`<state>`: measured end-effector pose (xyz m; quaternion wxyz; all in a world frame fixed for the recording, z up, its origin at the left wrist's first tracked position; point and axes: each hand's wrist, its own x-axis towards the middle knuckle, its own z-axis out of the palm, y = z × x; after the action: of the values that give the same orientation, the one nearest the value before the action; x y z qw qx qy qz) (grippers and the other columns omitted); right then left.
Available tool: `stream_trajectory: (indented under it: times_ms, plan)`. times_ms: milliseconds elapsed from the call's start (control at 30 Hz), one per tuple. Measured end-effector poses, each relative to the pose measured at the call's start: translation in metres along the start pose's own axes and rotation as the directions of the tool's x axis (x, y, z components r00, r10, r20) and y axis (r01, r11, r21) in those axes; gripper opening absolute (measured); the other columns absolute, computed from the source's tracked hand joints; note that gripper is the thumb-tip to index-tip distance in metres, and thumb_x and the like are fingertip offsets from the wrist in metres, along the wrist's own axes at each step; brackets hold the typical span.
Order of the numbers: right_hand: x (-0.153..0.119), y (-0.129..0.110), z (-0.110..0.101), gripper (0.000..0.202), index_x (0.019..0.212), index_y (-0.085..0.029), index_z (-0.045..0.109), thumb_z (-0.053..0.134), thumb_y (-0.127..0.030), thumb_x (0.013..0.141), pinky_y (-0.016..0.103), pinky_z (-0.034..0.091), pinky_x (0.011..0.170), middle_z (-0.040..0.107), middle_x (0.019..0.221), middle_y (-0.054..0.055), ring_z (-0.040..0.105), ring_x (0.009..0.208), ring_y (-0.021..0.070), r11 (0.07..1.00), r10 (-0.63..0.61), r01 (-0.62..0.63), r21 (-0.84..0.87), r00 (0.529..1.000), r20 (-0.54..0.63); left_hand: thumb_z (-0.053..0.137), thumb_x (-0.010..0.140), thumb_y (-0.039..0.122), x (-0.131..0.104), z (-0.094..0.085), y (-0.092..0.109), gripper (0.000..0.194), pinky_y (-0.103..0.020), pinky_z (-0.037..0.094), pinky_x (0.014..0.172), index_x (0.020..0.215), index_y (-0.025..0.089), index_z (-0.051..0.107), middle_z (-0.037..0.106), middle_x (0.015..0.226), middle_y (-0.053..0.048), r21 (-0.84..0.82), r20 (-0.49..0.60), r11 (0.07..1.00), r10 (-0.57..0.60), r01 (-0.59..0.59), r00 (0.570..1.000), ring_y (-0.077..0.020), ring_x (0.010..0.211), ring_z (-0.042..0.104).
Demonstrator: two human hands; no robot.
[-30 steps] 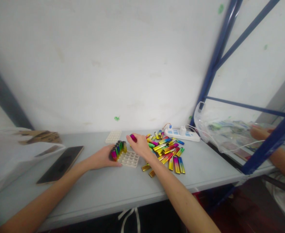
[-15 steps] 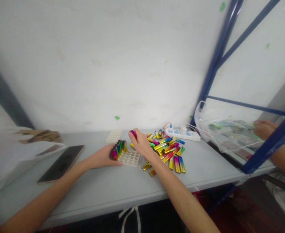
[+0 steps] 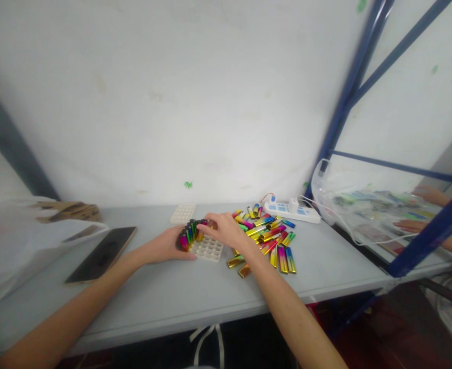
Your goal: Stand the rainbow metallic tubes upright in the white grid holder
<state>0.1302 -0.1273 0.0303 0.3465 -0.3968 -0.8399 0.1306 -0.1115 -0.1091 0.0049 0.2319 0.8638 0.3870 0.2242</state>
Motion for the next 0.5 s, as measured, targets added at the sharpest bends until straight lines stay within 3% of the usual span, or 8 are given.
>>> stream_trajectory:
  times_ms: [333, 500]
  plan:
    - [0.0019, 0.0051, 0.0101, 0.033, 0.082, -0.018, 0.071, 0.067, -0.049, 0.092, 0.026, 0.037, 0.067, 0.071, 0.076, 0.004, 0.058, 0.066, 0.0157, 0.988, -0.021, 0.025, -0.149, 0.999, 0.034, 0.087, 0.057, 0.057, 0.0005, 0.0008, -0.0028, 0.071, -0.042, 0.051, 0.095, 0.115, 0.021, 0.069, 0.074, 0.111, -0.008, -0.01, -0.002, 1.0, 0.007, -0.008, 1.0, -0.0348, 0.104, 0.066]
    - [0.0032, 0.0089, 0.0068, 0.043, 0.081, -0.019, 0.07, 0.05, -0.05, 0.102, 0.026, 0.036, 0.065, 0.068, 0.069, 0.003, 0.057, 0.063, 0.0152, 0.987, 0.049, -0.062, -0.148, 0.995, -0.092, 0.086, 0.058, 0.06, 0.0008, 0.0007, -0.0024, 0.07, -0.04, 0.05, 0.094, 0.113, 0.02, 0.068, 0.073, 0.111, -0.008, -0.006, -0.006, 1.0, 0.01, -0.01, 1.0, -0.0348, 0.106, 0.066]
